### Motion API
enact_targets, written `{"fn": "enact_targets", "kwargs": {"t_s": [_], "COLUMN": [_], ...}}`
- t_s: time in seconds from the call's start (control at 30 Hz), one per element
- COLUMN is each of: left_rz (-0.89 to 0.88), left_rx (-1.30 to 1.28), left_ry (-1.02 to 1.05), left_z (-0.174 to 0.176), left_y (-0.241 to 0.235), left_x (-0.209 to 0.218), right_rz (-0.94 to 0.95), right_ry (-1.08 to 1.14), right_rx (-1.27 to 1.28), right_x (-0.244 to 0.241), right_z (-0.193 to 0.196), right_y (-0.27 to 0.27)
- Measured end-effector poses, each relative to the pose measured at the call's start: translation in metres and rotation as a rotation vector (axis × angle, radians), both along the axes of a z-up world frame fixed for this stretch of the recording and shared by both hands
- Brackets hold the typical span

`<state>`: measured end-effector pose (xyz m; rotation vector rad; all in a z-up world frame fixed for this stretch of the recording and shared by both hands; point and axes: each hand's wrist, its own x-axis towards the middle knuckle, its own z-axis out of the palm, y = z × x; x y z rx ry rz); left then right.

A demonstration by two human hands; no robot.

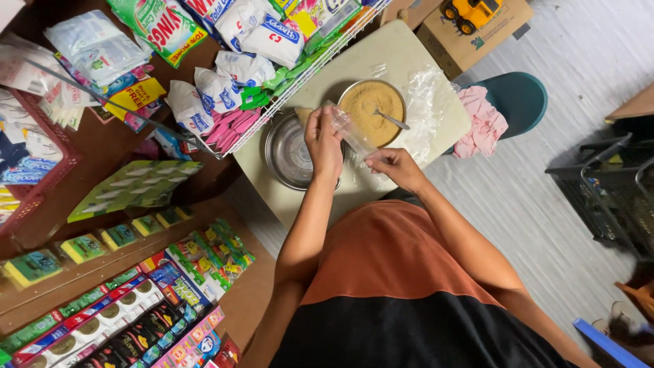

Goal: Fill a small plastic bag with brown powder using a spoon from a bowl.

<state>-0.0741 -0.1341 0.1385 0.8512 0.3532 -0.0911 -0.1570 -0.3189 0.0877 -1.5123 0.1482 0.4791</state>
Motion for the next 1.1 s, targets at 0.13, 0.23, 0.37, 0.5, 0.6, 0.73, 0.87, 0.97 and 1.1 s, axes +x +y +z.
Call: {"fn": "enact_targets", "kwargs": {"t_s": [0.13,0.23,0.37,0.5,0.6,0.73,0.87,0.97,1.1], "left_rz": [0.076,0.117,-0.065,-0.261,-0.177,-0.139,-0.260,-0.383,-0.539], "left_rx": [0.021,0.020,0.043,0.075,0.102,0.114,0.358,0.457,0.453], "left_ry": [0.030,0.018,-0.025,-0.044,-0.011,0.043,-0.050,-0.081,-0.053], "left_z": [0.000,-0.006,-0.019,-0.045,-0.042,-0.047,-0.060,-0.088,-0.124], "left_y": [0.014,0.018,0.005,-0.008,-0.011,0.002,0.008,0.004,-0.011], "left_x": [0.014,0.017,0.010,-0.004,-0.005,0.003,-0.004,-0.012,-0.026], "right_rz": [-0.049,-0.119,-0.169,-0.156,-0.110,-0.063,-0.091,-0.132,-0.109], "right_ry": [0.048,0.052,0.030,0.043,0.045,0.072,0.104,0.137,0.057], "right_rx": [0.065,0.055,0.035,0.035,0.027,0.039,0.026,-0.031,-0.099], "right_x": [-0.008,-0.012,-0.009,-0.007,-0.017,-0.030,-0.050,-0.050,-0.030], "right_z": [-0.004,-0.001,0.005,-0.001,-0.014,-0.039,-0.098,-0.096,-0.041], "right_y": [-0.014,-0.022,-0.024,-0.018,-0.015,-0.020,-0.036,-0.034,-0.009]}}
